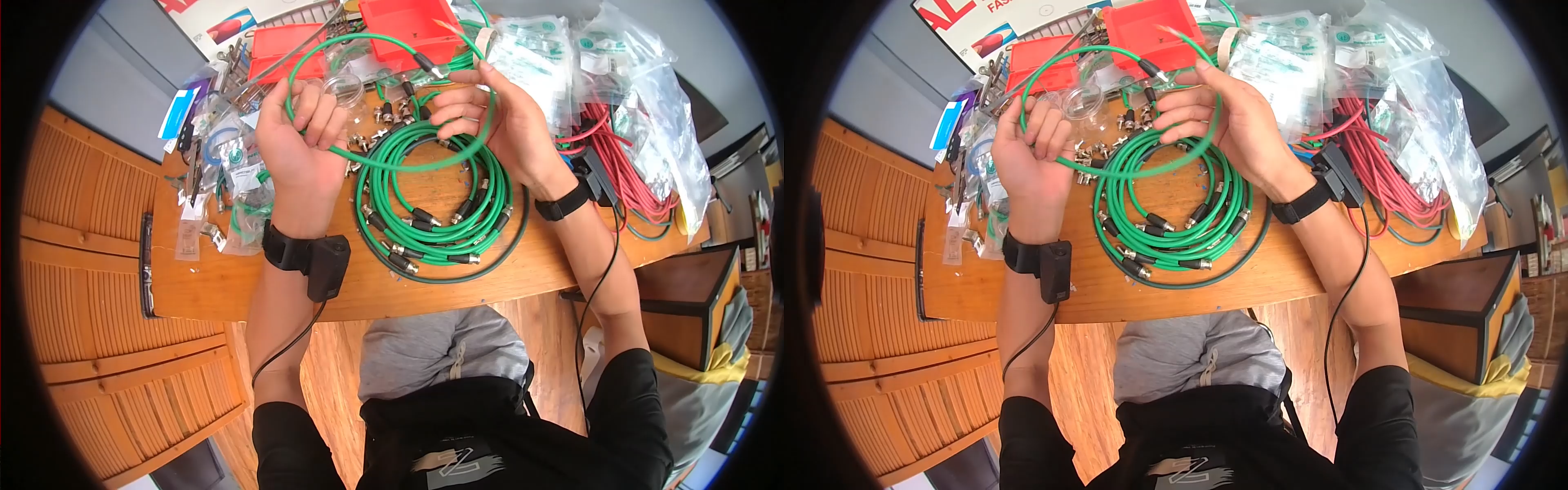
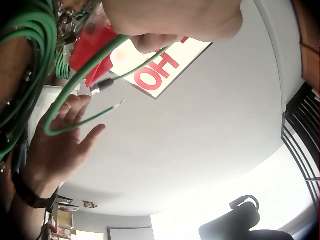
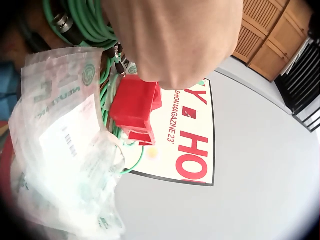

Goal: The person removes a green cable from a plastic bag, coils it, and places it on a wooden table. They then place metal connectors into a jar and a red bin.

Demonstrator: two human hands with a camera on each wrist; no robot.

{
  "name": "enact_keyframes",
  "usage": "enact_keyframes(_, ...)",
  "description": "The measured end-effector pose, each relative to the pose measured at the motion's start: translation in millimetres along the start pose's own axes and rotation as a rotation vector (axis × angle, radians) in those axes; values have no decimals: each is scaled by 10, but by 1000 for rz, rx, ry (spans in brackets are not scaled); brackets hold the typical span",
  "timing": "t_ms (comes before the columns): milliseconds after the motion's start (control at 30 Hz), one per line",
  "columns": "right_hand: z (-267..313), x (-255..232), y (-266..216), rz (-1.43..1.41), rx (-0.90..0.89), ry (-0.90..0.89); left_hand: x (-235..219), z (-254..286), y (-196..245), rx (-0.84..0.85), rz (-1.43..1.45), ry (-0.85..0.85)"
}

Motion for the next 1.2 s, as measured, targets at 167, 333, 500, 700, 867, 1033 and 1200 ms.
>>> enact_keyframes(167,24,140,116,-201,80,-26,23,-11,159,65,4,-64)
enact_keyframes(333,65,340,246,-85,156,-153,98,19,104,50,-15,-65)
enact_keyframes(500,95,294,150,325,10,-25,179,29,-209,-47,-252,-142)
enact_keyframes(700,268,323,-253,1196,-388,295,326,94,-486,-229,-604,-196)
enact_keyframes(867,314,423,-390,1400,-773,398,318,130,-636,-269,-635,-219)
enact_keyframes(1033,253,386,-383,1444,-647,269,249,92,-570,-228,-820,-252)
enact_keyframes(1200,239,285,-386,1384,-472,330,246,85,-511,-32,-995,-150)
Point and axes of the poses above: each hand's wrist, its own z-axis away from the middle knuckle, its own x-axis out of the palm, y = z × x, the point moved 6 cm from there along -z, towards the middle knuckle, and after that the axes turned 9 degrees about -y, right-handed, at the moved point
